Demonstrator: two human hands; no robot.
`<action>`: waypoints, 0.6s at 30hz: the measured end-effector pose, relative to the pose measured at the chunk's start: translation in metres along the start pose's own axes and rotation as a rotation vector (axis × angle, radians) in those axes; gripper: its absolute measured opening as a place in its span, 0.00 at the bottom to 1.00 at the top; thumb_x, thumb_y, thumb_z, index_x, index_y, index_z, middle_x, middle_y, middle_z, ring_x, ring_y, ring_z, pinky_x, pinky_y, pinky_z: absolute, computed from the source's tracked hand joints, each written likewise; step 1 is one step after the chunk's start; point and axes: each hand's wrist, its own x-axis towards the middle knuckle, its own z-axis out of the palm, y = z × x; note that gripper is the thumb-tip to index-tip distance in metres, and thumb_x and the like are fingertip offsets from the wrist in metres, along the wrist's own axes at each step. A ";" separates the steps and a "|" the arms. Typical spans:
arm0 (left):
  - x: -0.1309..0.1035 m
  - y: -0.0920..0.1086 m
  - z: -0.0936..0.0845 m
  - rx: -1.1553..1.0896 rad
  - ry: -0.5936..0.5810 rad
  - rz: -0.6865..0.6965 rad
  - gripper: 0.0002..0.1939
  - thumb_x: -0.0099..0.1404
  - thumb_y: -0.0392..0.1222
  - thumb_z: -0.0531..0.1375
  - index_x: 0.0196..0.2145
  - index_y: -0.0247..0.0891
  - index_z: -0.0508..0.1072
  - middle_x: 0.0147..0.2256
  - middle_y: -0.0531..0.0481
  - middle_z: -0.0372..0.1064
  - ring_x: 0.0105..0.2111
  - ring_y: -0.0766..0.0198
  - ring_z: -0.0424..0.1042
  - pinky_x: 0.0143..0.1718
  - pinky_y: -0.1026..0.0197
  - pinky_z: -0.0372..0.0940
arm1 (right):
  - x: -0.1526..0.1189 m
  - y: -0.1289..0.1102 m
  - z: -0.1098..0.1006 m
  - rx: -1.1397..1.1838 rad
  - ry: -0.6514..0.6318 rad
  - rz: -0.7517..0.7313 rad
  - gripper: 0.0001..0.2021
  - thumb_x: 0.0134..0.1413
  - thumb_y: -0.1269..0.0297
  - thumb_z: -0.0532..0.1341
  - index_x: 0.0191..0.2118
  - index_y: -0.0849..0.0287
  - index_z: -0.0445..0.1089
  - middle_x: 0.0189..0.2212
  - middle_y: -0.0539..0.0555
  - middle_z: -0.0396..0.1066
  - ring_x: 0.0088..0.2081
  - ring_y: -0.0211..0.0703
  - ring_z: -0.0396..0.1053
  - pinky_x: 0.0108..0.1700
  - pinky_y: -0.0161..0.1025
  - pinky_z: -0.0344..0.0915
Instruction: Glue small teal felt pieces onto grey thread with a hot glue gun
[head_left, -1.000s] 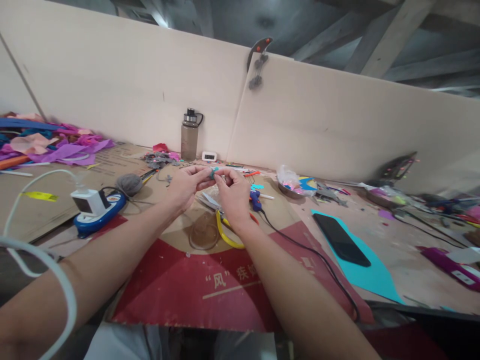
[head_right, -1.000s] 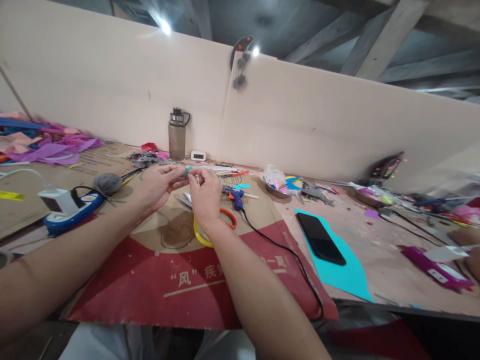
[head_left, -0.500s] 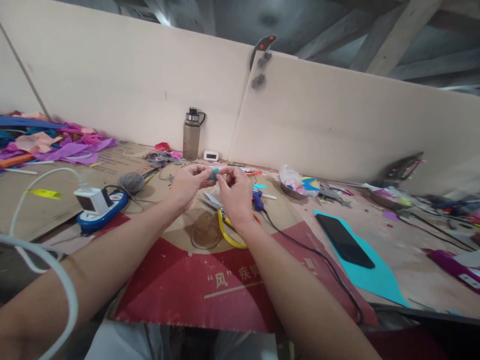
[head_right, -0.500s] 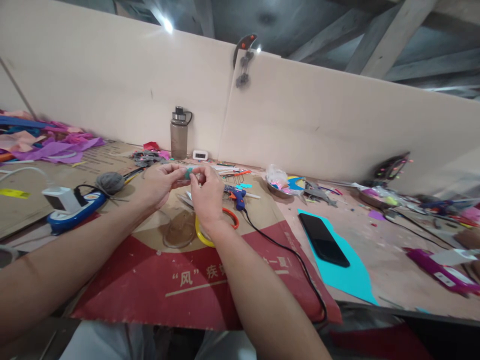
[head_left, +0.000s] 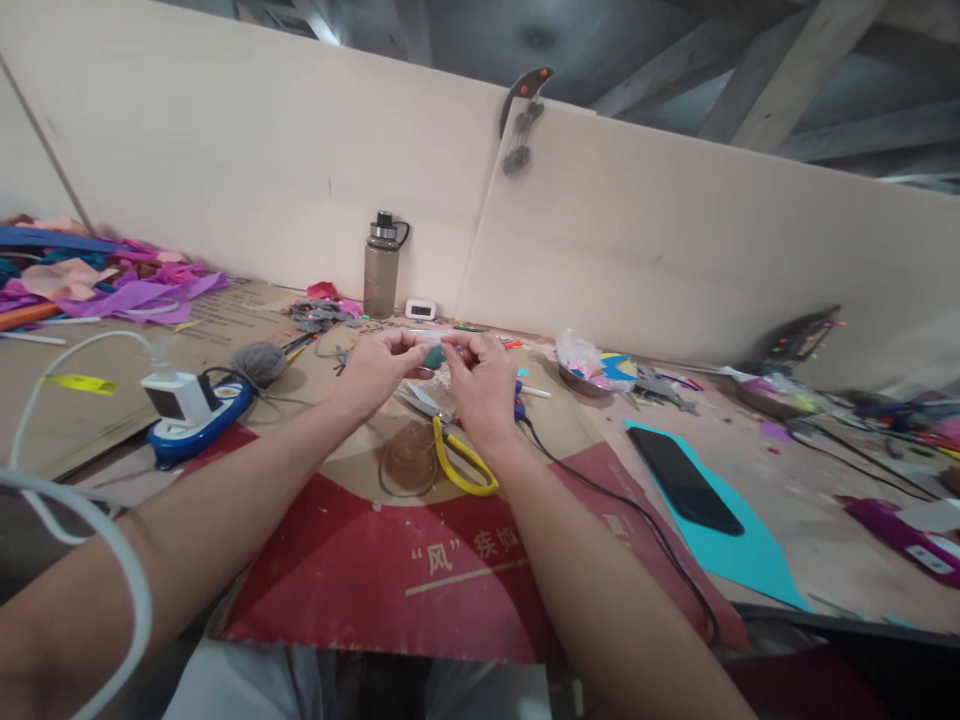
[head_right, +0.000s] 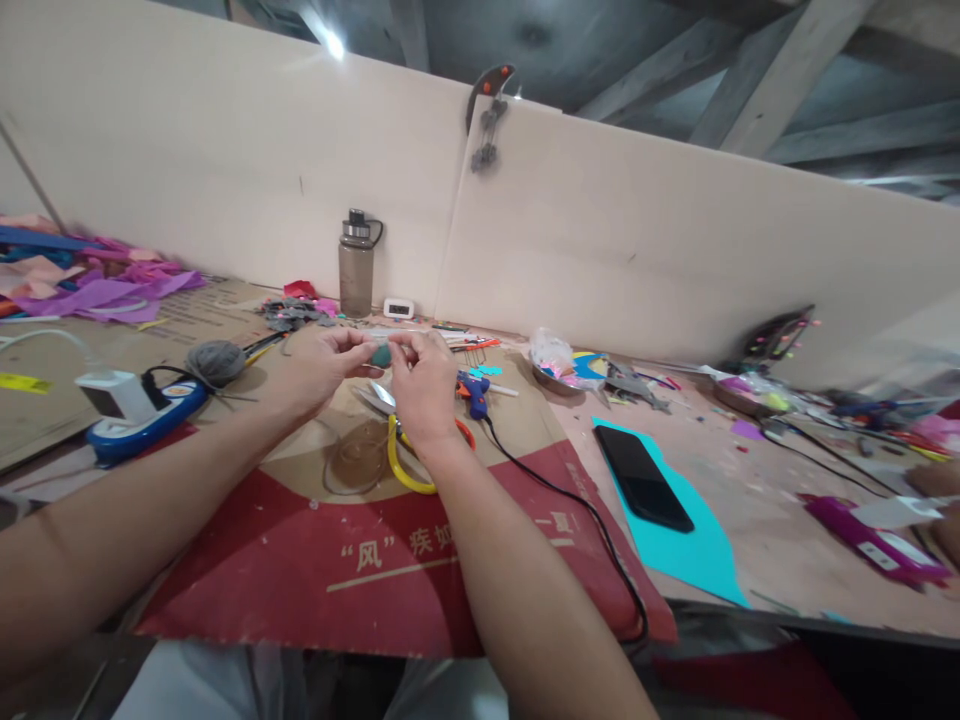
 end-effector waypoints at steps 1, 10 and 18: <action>0.000 -0.001 0.000 0.018 -0.007 0.008 0.13 0.51 0.45 0.66 0.29 0.32 0.74 0.29 0.49 0.71 0.27 0.68 0.70 0.33 0.60 0.71 | 0.000 0.000 0.000 0.000 -0.004 0.000 0.07 0.53 0.64 0.58 0.34 0.58 0.72 0.30 0.52 0.66 0.29 0.37 0.60 0.35 0.37 0.58; -0.001 0.003 -0.003 0.232 -0.049 0.040 0.12 0.55 0.46 0.62 0.29 0.33 0.70 0.28 0.50 0.70 0.23 0.70 0.70 0.26 0.65 0.69 | 0.002 0.003 -0.002 -0.061 -0.059 0.006 0.06 0.51 0.64 0.58 0.31 0.59 0.71 0.25 0.50 0.65 0.28 0.37 0.59 0.34 0.36 0.56; -0.004 0.014 -0.006 0.474 -0.105 0.095 0.07 0.56 0.40 0.59 0.29 0.33 0.70 0.24 0.53 0.69 0.18 0.71 0.69 0.21 0.69 0.63 | 0.008 0.009 -0.008 -0.134 -0.173 -0.105 0.05 0.51 0.66 0.58 0.29 0.60 0.70 0.24 0.50 0.63 0.29 0.37 0.59 0.34 0.36 0.55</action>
